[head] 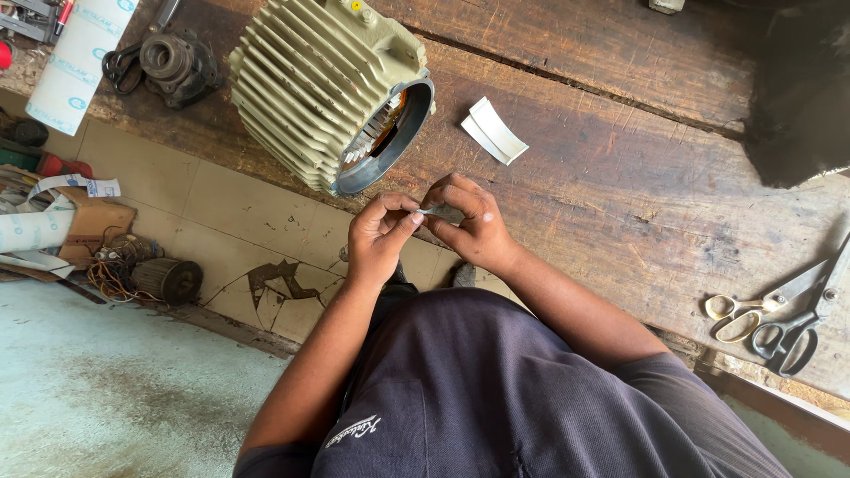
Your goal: The person places a motor housing on a workbench, then repeatedly picks up small white curved pieces and inserts them into the interior slots of the housing. The person adjusts the housing orientation and continues inserting pieces one at a time.
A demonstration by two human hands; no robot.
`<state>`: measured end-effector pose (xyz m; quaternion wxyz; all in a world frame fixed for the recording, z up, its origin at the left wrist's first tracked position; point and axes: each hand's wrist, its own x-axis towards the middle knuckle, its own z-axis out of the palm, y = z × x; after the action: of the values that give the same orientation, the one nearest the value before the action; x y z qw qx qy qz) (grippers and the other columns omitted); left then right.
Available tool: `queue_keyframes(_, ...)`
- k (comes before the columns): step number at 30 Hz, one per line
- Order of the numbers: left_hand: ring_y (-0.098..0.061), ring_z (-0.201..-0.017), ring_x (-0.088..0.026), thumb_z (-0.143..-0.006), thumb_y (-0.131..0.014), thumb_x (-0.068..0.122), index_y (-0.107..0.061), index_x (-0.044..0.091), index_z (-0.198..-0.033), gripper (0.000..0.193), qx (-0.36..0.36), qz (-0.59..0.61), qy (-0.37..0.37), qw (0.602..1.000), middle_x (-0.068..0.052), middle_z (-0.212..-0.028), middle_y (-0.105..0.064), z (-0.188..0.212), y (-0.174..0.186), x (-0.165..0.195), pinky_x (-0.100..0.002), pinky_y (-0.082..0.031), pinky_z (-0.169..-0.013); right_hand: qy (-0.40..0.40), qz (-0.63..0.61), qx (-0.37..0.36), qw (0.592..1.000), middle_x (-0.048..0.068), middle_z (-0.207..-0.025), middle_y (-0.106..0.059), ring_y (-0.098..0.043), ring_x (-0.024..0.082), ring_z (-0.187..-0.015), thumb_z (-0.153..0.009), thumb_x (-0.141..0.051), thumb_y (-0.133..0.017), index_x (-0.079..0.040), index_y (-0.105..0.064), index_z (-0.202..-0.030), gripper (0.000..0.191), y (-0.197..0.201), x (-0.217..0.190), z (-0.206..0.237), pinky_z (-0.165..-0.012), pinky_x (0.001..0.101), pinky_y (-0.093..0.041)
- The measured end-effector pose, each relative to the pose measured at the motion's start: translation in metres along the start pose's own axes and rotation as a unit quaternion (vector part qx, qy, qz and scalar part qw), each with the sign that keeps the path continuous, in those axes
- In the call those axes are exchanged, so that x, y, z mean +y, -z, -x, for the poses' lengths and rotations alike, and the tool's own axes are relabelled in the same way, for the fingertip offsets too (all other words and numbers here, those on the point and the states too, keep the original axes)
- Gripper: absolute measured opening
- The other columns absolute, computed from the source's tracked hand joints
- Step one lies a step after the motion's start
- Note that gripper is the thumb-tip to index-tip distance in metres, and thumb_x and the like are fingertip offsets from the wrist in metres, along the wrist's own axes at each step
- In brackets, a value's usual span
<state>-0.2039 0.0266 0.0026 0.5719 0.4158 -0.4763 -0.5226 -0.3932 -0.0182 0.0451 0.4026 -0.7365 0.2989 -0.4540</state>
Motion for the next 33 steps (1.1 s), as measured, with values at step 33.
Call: queue_keyframes(33, -0.073, -0.09, -0.018, -0.094, -0.071, 0.007, -0.06, 0.003, -0.104, 0.016, 0.008, 0.003, 0.183, 0.983, -0.01, -0.1, -0.075, 0.014, -0.005, -0.039, -0.035, -0.061, -0.081, -0.283, -0.284, 0.062, 0.914, 0.01, -0.111, -0.069, -0.064, 0.018, -0.104, -0.095, -0.015, -0.072, -0.004, -0.058, -0.132, 0.041, 0.008, 0.053, 0.017, -0.09, 0.0351, -0.052)
